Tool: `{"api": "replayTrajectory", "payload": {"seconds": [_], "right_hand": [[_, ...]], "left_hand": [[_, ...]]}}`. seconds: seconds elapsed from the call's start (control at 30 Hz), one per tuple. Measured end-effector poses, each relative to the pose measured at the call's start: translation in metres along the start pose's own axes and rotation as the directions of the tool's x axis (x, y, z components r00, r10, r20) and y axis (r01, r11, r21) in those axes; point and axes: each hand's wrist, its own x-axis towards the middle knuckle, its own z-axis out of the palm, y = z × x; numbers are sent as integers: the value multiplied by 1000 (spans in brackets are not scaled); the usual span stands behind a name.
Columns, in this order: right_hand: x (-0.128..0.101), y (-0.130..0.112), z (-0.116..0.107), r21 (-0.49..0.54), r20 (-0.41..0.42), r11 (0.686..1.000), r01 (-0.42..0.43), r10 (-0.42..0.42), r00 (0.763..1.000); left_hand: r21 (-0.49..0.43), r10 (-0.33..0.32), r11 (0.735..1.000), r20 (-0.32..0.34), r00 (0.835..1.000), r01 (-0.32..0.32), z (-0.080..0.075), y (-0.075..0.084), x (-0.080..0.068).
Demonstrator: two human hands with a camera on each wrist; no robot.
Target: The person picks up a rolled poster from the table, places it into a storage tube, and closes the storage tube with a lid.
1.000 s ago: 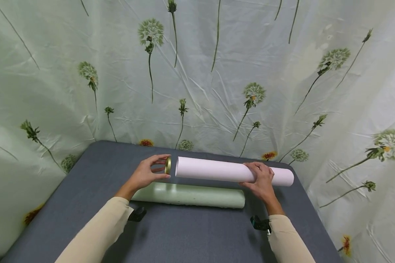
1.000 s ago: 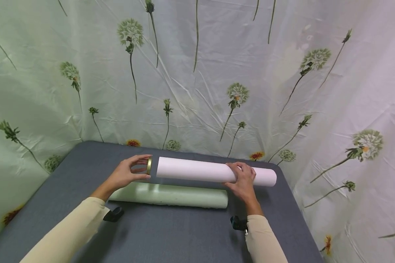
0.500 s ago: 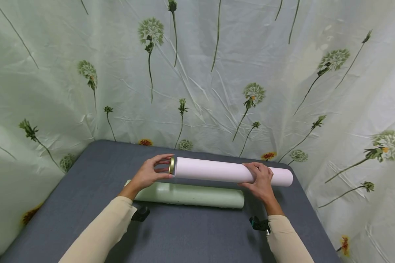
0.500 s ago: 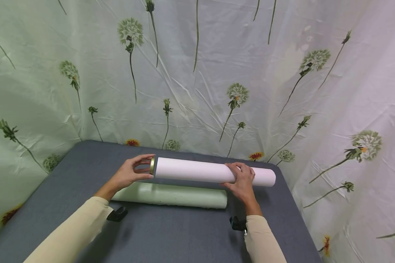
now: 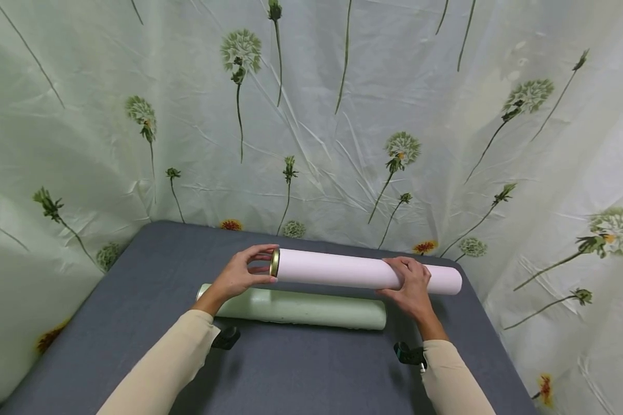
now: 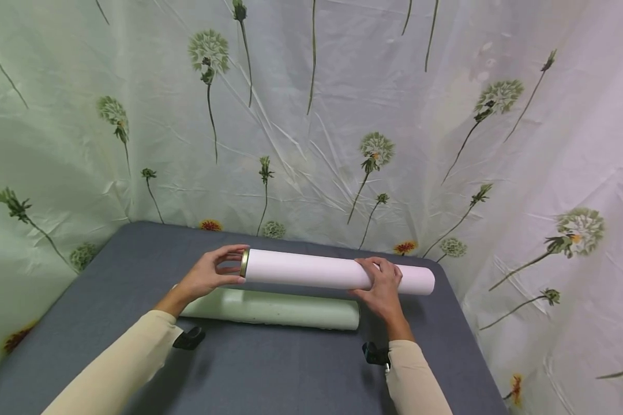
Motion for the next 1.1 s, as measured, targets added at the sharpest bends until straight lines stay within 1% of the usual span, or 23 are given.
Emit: {"api": "replayTrajectory", "payload": {"seconds": [0.2, 0.53, 0.87, 1.0, 1.1], "right_hand": [[1, -2, 0, 3, 11, 1000, -9, 9, 1000], [0, -3, 0, -3, 24, 1000, -16, 16, 1000], [1, -3, 2, -13, 23, 1000, -1, 2, 1000], [1, -5, 1, -14, 26, 1000, -7, 7, 1000], [1, -6, 0, -14, 25, 1000, -10, 10, 1000]], "left_hand": [[-6, 20, 1000, 0, 1000, -20, 2, 0, 0], [-6, 32, 999, -2, 999, -32, 3, -4, 1], [-3, 60, 998, -8, 998, -60, 2, -6, -1], [5, 59, 998, -18, 998, -59, 2, -5, -1], [-6, 56, 998, -28, 998, -56, 3, -4, -2]]}}
